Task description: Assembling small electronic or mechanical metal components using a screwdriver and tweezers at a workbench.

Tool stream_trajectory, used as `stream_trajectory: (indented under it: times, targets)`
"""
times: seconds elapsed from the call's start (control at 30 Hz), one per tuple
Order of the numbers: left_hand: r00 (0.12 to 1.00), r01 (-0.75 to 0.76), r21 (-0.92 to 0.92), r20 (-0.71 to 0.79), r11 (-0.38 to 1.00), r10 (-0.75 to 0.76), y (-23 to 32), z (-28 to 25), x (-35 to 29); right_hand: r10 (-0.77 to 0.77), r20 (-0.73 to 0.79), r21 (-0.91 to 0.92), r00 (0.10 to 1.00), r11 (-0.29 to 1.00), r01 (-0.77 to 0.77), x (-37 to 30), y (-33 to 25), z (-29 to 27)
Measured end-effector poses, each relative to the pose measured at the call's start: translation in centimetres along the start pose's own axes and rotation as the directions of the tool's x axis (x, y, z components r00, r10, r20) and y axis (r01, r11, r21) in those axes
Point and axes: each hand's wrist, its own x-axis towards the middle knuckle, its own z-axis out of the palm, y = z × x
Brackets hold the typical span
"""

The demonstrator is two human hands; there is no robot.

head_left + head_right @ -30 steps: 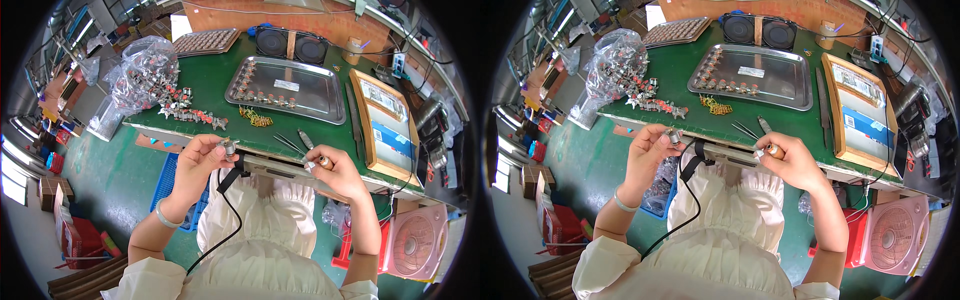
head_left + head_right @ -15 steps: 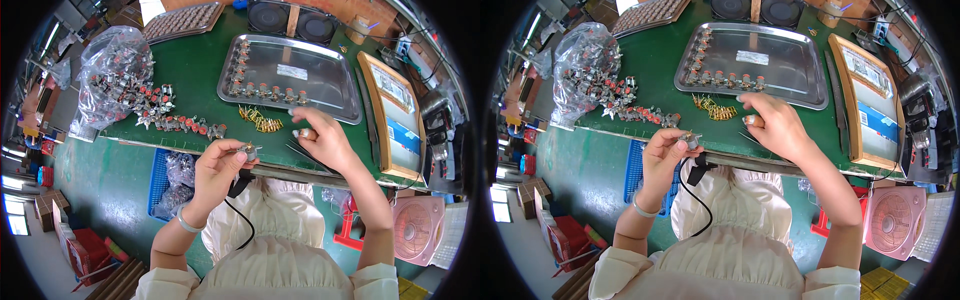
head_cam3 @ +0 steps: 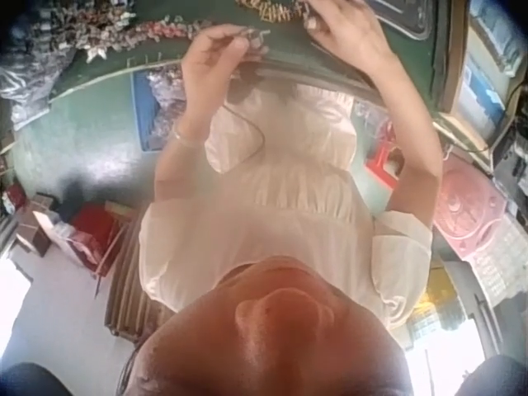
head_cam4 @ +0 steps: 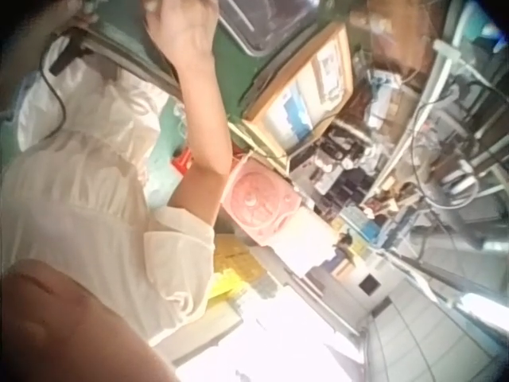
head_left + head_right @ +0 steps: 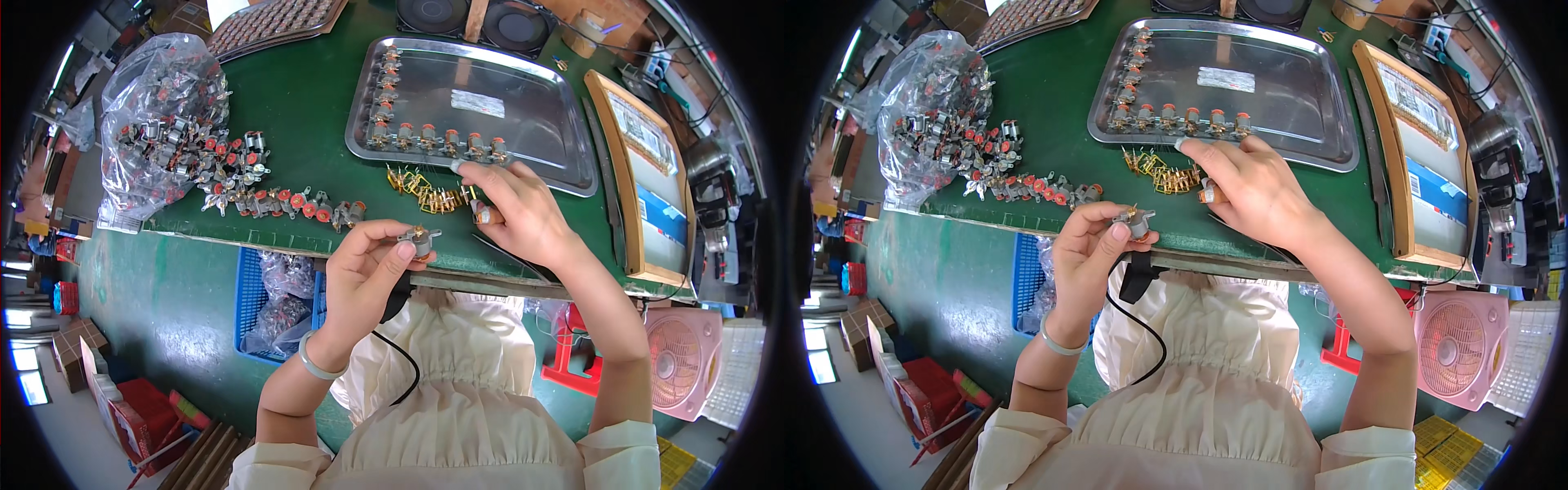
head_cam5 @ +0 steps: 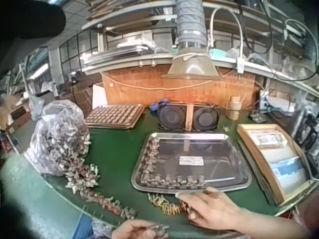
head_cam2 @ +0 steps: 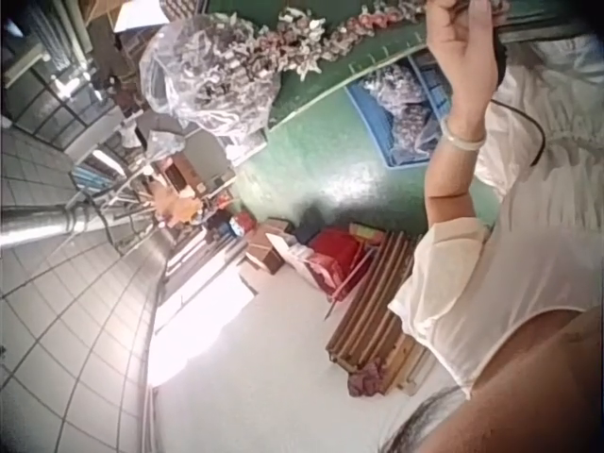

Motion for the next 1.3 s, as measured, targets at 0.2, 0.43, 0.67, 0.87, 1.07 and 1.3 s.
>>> stream_trajectory:
  times: [0.2, 0.43, 0.67, 0.87, 1.07, 1.3]
  targets:
    - [1.000, 0.013, -0.043, 0.024, 0.999, -0.012, -0.1, 0.7, 0.5, 0.164, -0.090, 0.187, 0.982, 0.972, -0.145, -0.3, -2.6, -1.8]
    - [0.999, 0.024, -0.037, 0.037, 0.999, -0.023, 0.2, 1.5, 1.0, 0.578, 0.330, 0.818, 0.746, 0.220, -0.532, -0.1, -4.6, -3.4]
    - [0.996, 0.070, -0.023, 0.052, 0.997, -0.068, 0.5, 2.1, 1.7, 0.537, 0.459, 0.835, 0.708, 0.012, -0.551, -0.1, -4.1, -2.9]
    - [0.995, 0.096, -0.075, 0.043, 0.993, -0.093, 0.9, 2.6, 2.0, 0.531, 0.428, 0.858, 0.731, 0.016, -0.514, 0.0, -4.0, -2.3]
    - [0.992, 0.126, -0.070, -0.005, 0.990, -0.127, 1.1, 3.1, 2.3, 0.588, 0.419, 0.884, 0.692, -0.091, -0.458, -0.3, -4.2, -1.7]
    - [0.993, 0.112, -0.098, -0.017, 0.989, -0.114, 0.7, 3.7, 2.3, 0.598, 0.405, 0.887, 0.691, -0.073, -0.457, -0.9, -3.9, -1.7]
